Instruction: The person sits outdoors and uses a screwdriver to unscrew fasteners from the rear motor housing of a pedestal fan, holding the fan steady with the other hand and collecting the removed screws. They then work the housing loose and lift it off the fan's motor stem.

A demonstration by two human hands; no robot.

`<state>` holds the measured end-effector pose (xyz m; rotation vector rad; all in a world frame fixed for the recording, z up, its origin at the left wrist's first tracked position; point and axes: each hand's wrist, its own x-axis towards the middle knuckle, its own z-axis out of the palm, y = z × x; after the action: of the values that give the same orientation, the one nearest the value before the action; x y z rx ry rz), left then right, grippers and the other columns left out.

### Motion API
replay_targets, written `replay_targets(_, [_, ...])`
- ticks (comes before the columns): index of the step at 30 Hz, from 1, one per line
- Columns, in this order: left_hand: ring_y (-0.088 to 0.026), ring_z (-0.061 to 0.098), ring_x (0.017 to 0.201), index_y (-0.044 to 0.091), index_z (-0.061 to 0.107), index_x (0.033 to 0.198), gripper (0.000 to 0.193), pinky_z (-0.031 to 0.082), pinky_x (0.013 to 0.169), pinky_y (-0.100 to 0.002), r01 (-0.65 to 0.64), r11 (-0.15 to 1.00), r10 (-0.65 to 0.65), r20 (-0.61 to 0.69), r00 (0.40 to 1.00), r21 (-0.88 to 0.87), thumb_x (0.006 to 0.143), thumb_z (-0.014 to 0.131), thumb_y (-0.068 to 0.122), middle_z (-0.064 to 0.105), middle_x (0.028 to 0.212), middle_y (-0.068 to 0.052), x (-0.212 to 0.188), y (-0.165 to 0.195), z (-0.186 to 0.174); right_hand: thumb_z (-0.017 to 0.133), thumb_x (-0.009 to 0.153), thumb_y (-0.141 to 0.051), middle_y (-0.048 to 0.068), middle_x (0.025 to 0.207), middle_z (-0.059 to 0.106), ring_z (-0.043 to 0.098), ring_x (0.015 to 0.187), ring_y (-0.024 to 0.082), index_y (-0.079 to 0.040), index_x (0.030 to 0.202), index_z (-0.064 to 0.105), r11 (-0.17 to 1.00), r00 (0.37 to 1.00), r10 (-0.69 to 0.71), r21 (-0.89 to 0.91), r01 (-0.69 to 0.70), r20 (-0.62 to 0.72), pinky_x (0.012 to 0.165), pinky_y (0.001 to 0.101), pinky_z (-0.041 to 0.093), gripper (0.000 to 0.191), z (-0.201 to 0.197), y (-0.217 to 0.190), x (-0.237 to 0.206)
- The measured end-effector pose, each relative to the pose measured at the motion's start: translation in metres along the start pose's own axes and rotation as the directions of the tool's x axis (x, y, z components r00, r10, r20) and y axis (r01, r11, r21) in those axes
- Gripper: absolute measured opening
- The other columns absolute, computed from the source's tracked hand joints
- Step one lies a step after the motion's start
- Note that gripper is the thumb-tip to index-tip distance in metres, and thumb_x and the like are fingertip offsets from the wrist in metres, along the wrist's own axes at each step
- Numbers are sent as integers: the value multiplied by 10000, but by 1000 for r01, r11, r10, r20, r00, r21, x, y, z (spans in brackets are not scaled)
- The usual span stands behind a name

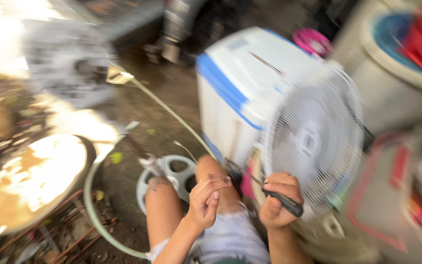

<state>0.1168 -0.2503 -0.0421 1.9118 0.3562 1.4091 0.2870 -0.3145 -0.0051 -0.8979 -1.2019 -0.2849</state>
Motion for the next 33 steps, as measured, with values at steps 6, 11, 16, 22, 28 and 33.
replay_targets(6, [-290,715,987,-20,686,1040,168,550,905,-366,115,964,-7,-410,912,239,984,540,41,732,1054,-154,15,-12,-64,629,1044,-322,135,893,664,657,786,241,17,978,645,991,963,60,97,-88,261,702,320,535,345,85,2,19])
replay_targets(11, [-271,713,1013,-2,678,1130,199,558,920,-366,326,914,-76,-684,725,243,956,604,59,683,1075,-136,46,-38,-104,594,1073,-182,106,1034,632,628,914,245,-12,982,643,948,953,21,298,-116,303,827,330,529,200,156,38,32])
replay_targets(16, [-320,553,1231,-23,495,1347,527,440,1023,-404,363,850,90,-784,614,382,890,717,118,551,1316,-202,95,-67,-130,639,1030,-107,25,932,547,520,733,100,-8,986,596,763,814,363,357,-539,453,659,266,475,117,251,93,43])
replay_targets(22, [-307,652,1056,-6,560,1262,424,497,918,-376,412,897,-49,-894,446,157,890,713,129,652,1171,-168,139,-103,-125,654,1017,-221,-42,672,447,375,556,48,-54,1205,718,345,476,528,334,-877,703,482,222,305,260,320,111,46])
replay_targets(28, [-224,639,863,-11,597,1136,256,530,774,-353,304,942,34,-940,339,144,955,706,134,670,979,-140,150,-119,-117,681,996,-148,7,875,715,627,796,69,40,1056,702,600,728,388,445,-665,566,711,254,516,199,309,103,40])
replay_targets(33, [-171,619,937,-43,581,1206,315,541,790,-306,102,973,161,-924,346,208,995,689,164,637,1056,-118,146,-119,-117,701,962,-110,45,815,708,613,727,77,35,990,720,808,804,321,297,-508,501,658,244,487,149,287,85,33])
